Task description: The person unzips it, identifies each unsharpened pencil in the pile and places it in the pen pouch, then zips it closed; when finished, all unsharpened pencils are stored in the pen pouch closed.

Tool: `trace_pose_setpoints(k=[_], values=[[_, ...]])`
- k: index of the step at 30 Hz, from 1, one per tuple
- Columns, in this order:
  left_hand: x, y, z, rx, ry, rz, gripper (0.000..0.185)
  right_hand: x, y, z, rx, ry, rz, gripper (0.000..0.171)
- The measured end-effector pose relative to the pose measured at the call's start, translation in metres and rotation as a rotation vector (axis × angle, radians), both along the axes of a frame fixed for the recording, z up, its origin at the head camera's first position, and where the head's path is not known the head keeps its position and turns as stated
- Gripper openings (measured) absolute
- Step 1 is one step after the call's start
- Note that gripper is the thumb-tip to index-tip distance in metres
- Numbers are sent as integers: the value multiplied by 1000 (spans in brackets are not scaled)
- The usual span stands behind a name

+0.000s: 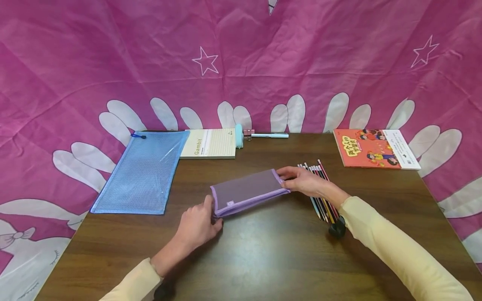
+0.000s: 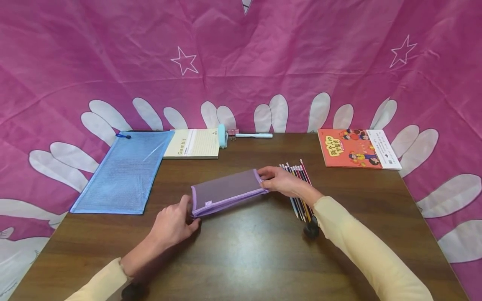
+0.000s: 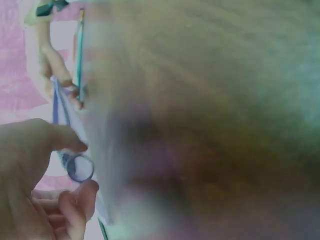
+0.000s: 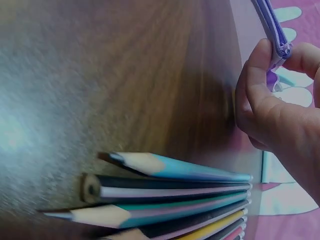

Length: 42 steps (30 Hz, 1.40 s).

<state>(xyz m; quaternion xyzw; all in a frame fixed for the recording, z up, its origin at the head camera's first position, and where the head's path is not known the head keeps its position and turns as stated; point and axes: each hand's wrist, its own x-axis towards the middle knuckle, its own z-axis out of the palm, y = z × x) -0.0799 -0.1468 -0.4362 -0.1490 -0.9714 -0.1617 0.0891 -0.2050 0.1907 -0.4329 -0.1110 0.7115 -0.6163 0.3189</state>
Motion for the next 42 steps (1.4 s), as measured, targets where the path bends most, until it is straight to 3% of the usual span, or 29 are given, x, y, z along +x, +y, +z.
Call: trace_pose_setpoints(k=[7, 10, 14, 18, 21, 25, 32, 39, 42], values=[[-5, 0, 6, 27, -41, -62, 53, -8, -1, 3, 15, 8, 39, 56], [-11, 4, 6, 81, -6, -130, 42, -10, -3, 4, 30, 13, 43, 55], [-29, 13, 8, 185, 22, -278, 41, -13, -5, 5, 61, 31, 43, 54], [-52, 23, 11, 227, -88, -420, 55, -17, -10, 4, 118, 107, 46, 50], [-66, 30, 11, 213, -195, -481, 59, -20, -14, 3, 164, 166, 39, 48], [-73, 38, 12, 177, -276, -513, 61, -25, -19, 5, 205, 190, 34, 48], [-78, 45, 13, 138, -296, -528, 64, -27, -23, 11, 226, 194, 50, 48], [-81, 48, 14, 178, -336, -541, 61, -28, -22, 10, 221, 180, 55, 49], [-81, 49, 15, 204, -342, -557, 58, -27, -19, 10, 253, 253, 49, 49]])
